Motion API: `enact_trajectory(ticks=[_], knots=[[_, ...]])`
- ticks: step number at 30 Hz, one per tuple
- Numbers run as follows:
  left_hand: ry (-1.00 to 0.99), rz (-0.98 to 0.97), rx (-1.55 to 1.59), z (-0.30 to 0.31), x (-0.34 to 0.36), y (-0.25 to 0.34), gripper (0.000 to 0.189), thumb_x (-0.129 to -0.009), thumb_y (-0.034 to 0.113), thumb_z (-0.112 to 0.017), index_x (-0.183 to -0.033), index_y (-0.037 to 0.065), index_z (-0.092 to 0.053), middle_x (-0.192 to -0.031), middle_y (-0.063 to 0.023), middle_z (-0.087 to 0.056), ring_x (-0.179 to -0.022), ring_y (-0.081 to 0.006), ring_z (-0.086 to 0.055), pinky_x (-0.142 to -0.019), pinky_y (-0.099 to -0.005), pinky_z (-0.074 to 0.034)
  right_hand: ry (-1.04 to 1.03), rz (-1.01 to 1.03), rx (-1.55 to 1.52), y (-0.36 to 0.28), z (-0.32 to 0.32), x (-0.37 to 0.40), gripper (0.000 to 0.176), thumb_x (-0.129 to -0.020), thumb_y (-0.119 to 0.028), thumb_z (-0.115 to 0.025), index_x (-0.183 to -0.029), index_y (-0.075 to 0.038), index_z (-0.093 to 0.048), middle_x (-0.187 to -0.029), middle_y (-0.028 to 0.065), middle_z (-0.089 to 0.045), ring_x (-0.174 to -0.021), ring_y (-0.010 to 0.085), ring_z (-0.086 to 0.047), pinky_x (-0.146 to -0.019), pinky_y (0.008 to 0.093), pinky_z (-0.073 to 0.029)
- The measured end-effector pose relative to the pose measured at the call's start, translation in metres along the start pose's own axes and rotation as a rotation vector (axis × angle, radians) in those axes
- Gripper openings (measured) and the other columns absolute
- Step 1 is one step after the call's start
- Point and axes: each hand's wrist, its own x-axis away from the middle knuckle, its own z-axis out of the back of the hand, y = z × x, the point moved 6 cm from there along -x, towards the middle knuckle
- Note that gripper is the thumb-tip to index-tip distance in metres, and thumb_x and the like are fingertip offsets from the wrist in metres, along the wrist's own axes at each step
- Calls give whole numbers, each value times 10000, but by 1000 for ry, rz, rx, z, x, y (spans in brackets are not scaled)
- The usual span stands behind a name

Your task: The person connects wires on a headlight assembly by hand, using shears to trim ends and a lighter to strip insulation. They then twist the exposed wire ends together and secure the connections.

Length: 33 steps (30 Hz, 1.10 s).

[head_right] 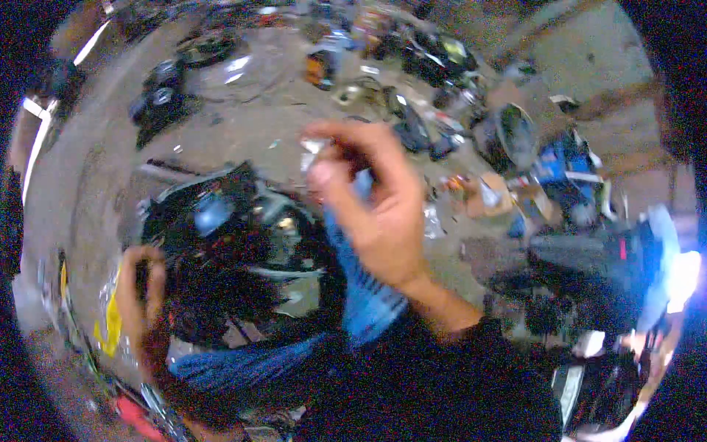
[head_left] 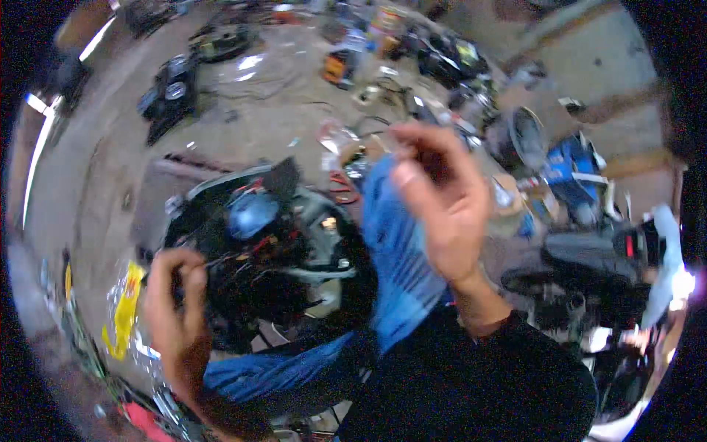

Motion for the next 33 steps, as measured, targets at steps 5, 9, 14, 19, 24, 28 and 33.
enact_trajectory(ticks=[5, 9, 14, 19, 24, 28, 33], knots=[[-35, 195, 92, 2, 9, -15, 177, -1048, 159, -599, -1162, 23, -603, -1020, -50, -601, -946, -173, -552, -909, -310, -453, 594, -27, 321, 94, 168, 30, 236, -1036, -109, -646, -1240, 6, -678, -1108, 39, -690, -923, 90, -578, -839, 263, -480], [-20, 159, -28, 4, 14, -14, 248, -1058, 167, -633, -1249, 13, -597, -1156, -67, -626, -1105, -189, -573, -1025, -336, -451, 613, -695, 448, 248, 257, 130, 228, -1036, -208, -683, -1006, 7, -752, -939, 91, -714, -814, 99, -616, -724, 336, -509], [-34, 217, -83, 14, 19, -39, 262, -1042, 147, -659, -1244, -15, -622, -1204, -95, -659, -1155, -212, -594, -1066, -366, -449, 246, -521, 700, 355, 236, 237, 303, -995, -144, -691, -1282, -52, -662, -941, 108, -651, -758, 205, -619, -716, 366, -530], [118, 157, -99, 8, 14, -13, 313, -988, 163, -770, -1202, -50, -689, -1052, -148, -725, -924, -236, -650, -812, -367, -540, -11, -580, 610, 376, 185, 255, 426, -907, -74, -740, -1300, -24, -584, -1107, 155, -600, -912, 273, -646, -827, 401, -555], [142, 100, -191, 10, 15, -8, 312, -992, 147, -763, -1211, -61, -683, -1047, -157, -715, -897, -248, -642, -791, -377, -539, 92, -571, 743, 370, 184, 250, 406, -876, -32, -709, -1247, -19, -544, -1188, 191, -575, -1015, 355, -639, -896, 434, -557], [85, 58, -303, 9, 10, -1, 252, -1012, 120, -730, -1194, -48, -681, -1070, -144, -698, -878, -253, -623, -768, -381, -526, 142, -596, 764, 370, 204, 260, 406, -875, -28, -696, -1249, -17, -538, -1189, 202, -573, -1052, 365, -635, -912, 456, -553], [-9, 71, -354, 18, 10, -4, 236, -1024, 179, -730, -1183, 6, -700, -1078, -107, -693, -890, -190, -594, -767, -353, -493, 160, -664, 655, 345, 224, 263, 249, -970, -75, -669, -1198, 3, -610, -1033, 192, -665, -920, 339, -695, -829, 422, -561]])
